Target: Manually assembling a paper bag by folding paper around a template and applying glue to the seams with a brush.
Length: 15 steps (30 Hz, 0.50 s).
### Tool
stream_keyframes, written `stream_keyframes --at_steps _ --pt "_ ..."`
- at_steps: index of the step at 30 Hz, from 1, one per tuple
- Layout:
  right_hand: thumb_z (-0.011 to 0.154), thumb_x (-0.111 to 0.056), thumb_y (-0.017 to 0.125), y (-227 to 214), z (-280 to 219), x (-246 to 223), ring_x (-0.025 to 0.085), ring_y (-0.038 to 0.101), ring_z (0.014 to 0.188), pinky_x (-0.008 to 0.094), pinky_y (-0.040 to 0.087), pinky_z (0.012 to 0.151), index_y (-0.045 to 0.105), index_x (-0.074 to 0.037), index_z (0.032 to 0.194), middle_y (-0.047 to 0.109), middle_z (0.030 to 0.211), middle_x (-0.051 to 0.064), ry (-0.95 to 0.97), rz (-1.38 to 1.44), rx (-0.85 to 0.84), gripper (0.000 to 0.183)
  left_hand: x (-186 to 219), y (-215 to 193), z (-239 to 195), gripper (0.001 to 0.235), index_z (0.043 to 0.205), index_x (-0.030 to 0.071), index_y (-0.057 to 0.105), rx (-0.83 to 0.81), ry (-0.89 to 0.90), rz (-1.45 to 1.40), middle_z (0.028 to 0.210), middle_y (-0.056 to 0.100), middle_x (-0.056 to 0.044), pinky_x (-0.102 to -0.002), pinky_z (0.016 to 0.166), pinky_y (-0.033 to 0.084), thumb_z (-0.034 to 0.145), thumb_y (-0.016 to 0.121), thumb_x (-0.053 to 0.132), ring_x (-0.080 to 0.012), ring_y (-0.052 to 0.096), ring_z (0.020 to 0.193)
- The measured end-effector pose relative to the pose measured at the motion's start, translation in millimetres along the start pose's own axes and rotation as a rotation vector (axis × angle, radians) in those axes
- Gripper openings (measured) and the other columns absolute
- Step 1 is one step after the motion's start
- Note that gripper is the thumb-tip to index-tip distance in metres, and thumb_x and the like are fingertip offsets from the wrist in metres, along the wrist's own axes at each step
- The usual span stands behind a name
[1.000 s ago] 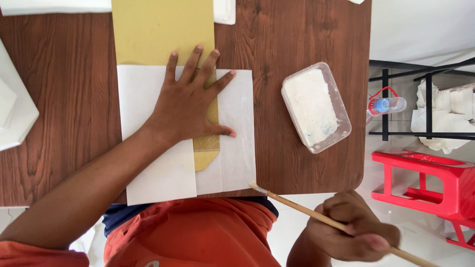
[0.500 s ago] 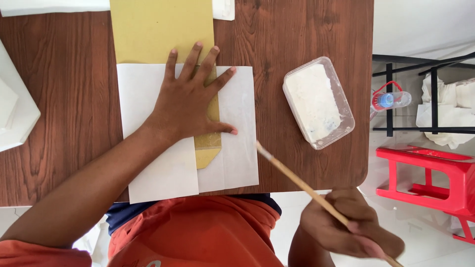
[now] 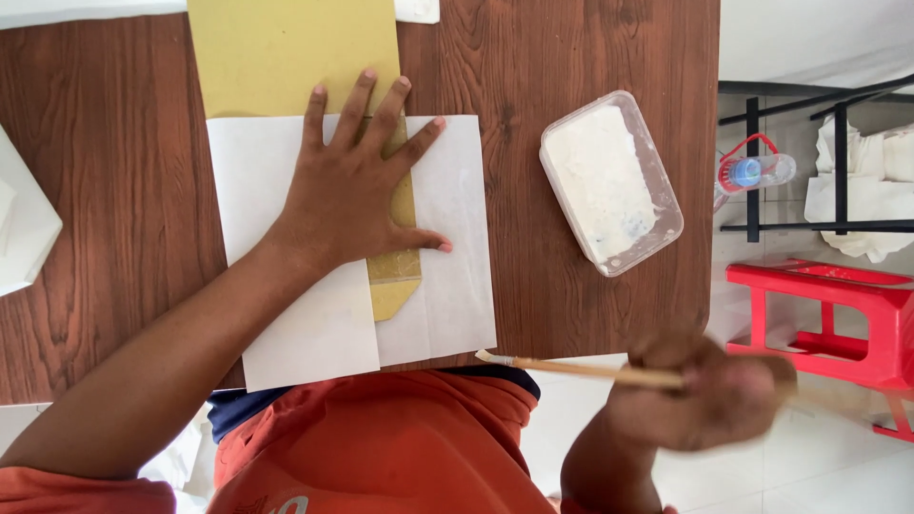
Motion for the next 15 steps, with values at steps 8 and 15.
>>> stream_keyframes --at_steps 8,15 --pt "0.117 -0.029 0.036 79.1 55.4 21.6 0.016 0.049 0.049 0.032 0.039 0.056 0.046 -0.006 0.078 0.05 0.053 0.001 0.036 -1.247 0.164 0.046 -1.2 -2.3 1.2 0.126 0.162 0.02 0.047 0.027 -0.001 0.033 0.167 0.036 -0.022 -0.07 0.118 0.016 0.069 0.039 0.106 -0.0462 0.026 0.154" --pt "0.108 -0.024 0.05 9.5 17.7 -17.2 0.02 0.04 0.045 0.032 0.026 0.039 0.045 -0.003 0.082 0.043 0.097 0.012 -0.307 -0.716 0.452 0.033 -1.4 -4.2 2.1 0.125 0.162 0.019 0.049 0.04 0.008 0.001 0.166 0.037 -0.023 -0.071 0.118 0.016 0.071 0.044 0.104 -0.0482 0.027 0.153"
Point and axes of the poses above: each hand's wrist, its own z-axis towards the middle knuckle, its own y-axis out of the palm, x = y × z, the point moved 9 cm from there along z, towards the middle knuckle
